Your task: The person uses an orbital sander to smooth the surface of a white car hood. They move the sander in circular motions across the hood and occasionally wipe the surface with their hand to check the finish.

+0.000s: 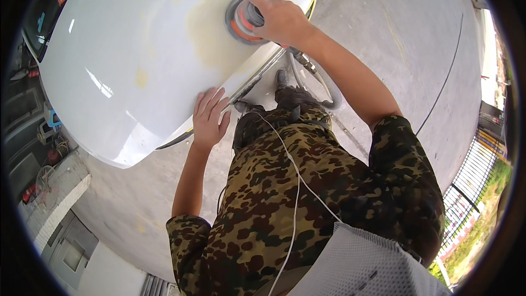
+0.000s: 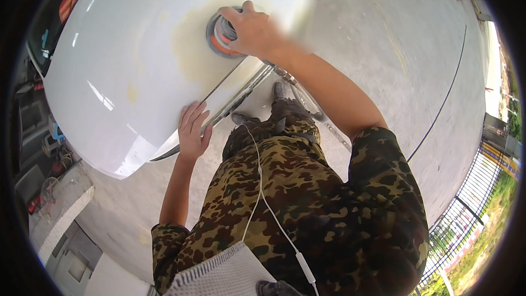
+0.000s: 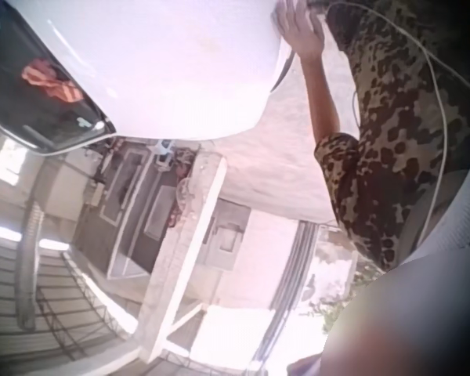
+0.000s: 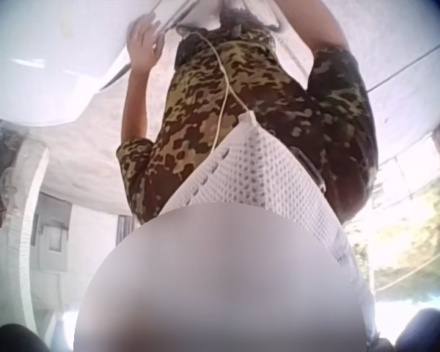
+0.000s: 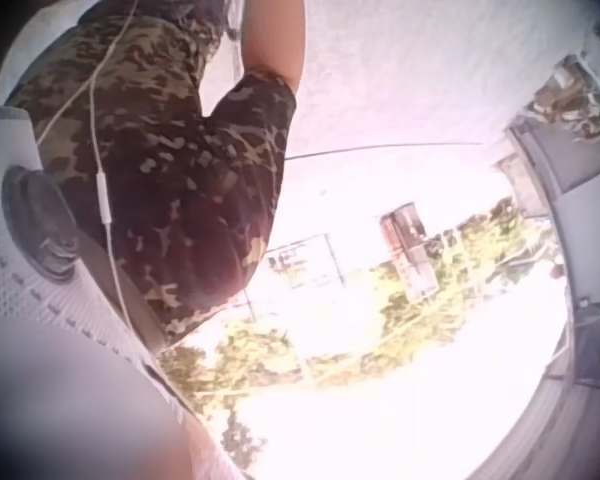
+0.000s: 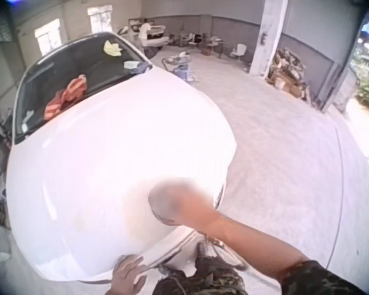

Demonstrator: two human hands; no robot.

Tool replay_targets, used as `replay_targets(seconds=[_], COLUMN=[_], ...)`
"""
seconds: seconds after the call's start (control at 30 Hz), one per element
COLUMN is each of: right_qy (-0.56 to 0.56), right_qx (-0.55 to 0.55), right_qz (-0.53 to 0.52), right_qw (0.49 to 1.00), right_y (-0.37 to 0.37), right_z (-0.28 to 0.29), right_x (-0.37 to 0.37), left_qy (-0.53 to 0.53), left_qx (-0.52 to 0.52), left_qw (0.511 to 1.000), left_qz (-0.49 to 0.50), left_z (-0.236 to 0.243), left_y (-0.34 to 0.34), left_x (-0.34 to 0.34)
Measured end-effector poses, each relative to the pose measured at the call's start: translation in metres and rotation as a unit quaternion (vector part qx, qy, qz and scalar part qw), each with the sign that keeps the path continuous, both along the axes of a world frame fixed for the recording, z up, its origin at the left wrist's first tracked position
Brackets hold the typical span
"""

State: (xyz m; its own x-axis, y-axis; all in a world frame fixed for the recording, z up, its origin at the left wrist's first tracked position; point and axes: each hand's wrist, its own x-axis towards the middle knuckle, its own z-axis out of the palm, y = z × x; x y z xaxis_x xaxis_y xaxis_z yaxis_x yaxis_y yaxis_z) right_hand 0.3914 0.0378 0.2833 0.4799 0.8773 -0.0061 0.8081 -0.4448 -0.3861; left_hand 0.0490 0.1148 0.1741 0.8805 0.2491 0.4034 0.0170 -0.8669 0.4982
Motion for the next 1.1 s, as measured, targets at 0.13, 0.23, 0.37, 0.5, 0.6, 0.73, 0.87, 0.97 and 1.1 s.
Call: replay_targets(seconds=[0.13, 0.23, 0.37, 0.5, 0.6, 0.73, 0.87, 0.97, 1.1], right_qy=[0.026, 0.032, 0.052, 0.026, 0.029, 0.003, 0.006, -0.008, 0.002], right_qx=[-0.011, -0.005, -0.005, -0.035, 0.001, 0.020, 0.038, 0.037, -0.014], right_qz=[-0.085, -0.135, -0.162, -0.144, -0.102, -0.005, 0.095, 0.155, 0.143], right_qw=[0.996, 0.990, 0.985, 0.989, 0.994, 1.000, 0.995, 0.987, 0.990], right_y=[-0.029, -0.044, -0.050, -0.038, -0.017, 0.010, 0.034, 0.045, 0.044], right_z=[-0.006, -0.014, -0.014, -0.009, -0.007, -0.003, -0.002, 0.001, 0.007], right_x=[0.088, 0.143, 0.175, 0.142, 0.088, 0.016, -0.053, -0.089, -0.088], left_qy=[0.058, 0.064, 0.084, 0.091, 0.064, -0.015, -0.072, -0.106, -0.089], left_qx=[-0.011, 0.012, 0.056, 0.025, -0.040, -0.070, -0.070, -0.051, -0.036], left_qw=[0.998, 0.998, 0.995, 0.993, 0.993, 0.995, 0.995, 0.992, 0.992], left_qz=[0.022, 0.007, -0.019, -0.064, -0.088, -0.068, -0.005, 0.039, 0.085], left_z=[0.004, 0.008, 0.012, 0.016, 0.016, 0.012, 0.009, 0.006, 0.003], left_y=[0.000, 0.002, 0.000, -0.005, -0.004, -0.006, -0.002, 0.006, 0.013], left_x=[0.018, 0.052, 0.109, 0.125, 0.107, 0.071, 0.039, 0.024, 0.012])
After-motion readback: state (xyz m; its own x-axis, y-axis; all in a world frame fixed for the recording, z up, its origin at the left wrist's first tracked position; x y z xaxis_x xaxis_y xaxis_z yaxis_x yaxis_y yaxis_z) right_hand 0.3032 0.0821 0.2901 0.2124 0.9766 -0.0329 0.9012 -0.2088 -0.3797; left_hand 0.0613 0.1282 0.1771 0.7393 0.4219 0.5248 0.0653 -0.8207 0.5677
